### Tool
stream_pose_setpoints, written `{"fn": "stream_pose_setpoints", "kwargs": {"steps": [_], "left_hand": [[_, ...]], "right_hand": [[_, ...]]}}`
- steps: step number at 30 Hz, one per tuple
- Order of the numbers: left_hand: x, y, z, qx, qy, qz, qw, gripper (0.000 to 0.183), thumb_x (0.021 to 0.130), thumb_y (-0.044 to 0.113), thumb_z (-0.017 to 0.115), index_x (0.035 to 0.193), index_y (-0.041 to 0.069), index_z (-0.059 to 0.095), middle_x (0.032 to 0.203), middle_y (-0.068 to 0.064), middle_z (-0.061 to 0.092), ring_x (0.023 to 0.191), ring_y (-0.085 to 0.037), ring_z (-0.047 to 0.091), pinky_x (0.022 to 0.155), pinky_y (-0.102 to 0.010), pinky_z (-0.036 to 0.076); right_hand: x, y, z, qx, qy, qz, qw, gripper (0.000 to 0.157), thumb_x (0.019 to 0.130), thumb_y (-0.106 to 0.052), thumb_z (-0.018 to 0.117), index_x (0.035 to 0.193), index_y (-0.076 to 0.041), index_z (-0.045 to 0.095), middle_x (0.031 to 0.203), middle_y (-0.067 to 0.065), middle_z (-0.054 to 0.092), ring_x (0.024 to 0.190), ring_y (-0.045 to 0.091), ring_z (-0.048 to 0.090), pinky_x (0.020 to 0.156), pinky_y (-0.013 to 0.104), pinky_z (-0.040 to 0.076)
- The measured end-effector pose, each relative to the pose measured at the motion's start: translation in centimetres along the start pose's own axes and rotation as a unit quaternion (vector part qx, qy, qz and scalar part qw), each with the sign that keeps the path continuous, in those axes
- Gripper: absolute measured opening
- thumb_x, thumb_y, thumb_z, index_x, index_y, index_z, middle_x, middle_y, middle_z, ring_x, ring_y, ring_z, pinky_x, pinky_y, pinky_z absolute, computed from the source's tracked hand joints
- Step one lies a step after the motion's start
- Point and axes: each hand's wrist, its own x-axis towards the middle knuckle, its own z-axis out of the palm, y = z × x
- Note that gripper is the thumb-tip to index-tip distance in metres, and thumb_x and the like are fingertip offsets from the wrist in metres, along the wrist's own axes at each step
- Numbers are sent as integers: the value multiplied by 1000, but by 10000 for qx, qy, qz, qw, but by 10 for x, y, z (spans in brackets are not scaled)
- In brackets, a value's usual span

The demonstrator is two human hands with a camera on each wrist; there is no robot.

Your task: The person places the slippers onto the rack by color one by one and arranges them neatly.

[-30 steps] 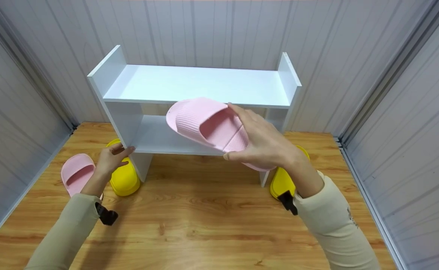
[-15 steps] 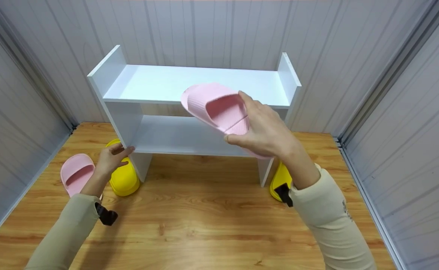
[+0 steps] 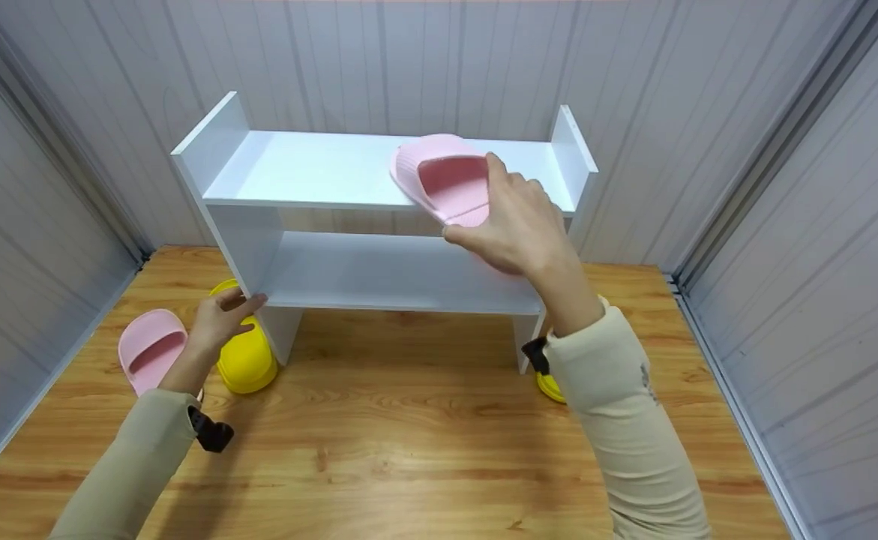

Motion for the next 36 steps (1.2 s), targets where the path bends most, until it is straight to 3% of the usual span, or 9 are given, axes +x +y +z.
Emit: {"fn": "stream_pose_setpoints", "kwargs": {"steps": [5, 13, 21, 29, 36], "left_hand": [[1, 0, -1, -17, -60, -83, 9999, 52, 84, 30, 59, 127, 5, 47, 120, -16, 51, 105, -25, 49, 80, -35, 46], [1, 1, -3, -15, -66, -134, 9999, 52, 84, 30, 59, 128, 5, 47, 120, -15, 51, 106, -25, 48, 81, -35, 45], [1, -3, -2, -39, 106, 150, 9998, 51, 83, 28, 61, 124, 1, 49, 117, -19, 52, 102, -27, 52, 76, -36, 47], [2, -2, -2, -37, 74, 133, 9999, 51, 83, 27, 61, 124, 0, 48, 116, -20, 53, 102, -27, 52, 76, -35, 47], [4, -1, -3, 38, 15, 35, 10000, 54, 83, 29, 60, 127, 2, 46, 119, -18, 51, 103, -27, 51, 77, -35, 47]], "right_hand": [[10, -5, 2, -219, 29, 237, 9995, 95, 73, -55, 56, 141, -8, 9, 124, 21, 40, 100, 35, 39, 79, 52, 34], [27, -10, 5, -169, 24, 356, 9992, 89, 72, -56, 56, 138, -9, 19, 118, 18, 44, 97, 35, 42, 76, 50, 35], [40, -10, 9, -321, 166, 479, 9982, 89, 70, -57, 56, 136, -8, 21, 111, 19, 48, 96, 35, 45, 75, 49, 36], [46, -10, 13, -406, 315, 780, 9956, 98, 66, -65, 55, 139, -11, 17, 114, 22, 45, 104, 38, 39, 78, 54, 34], [54, -17, 16, -538, 460, 1070, 9917, 103, 62, -71, 53, 137, -6, 23, 117, 24, 45, 108, 39, 38, 83, 55, 32]]}}
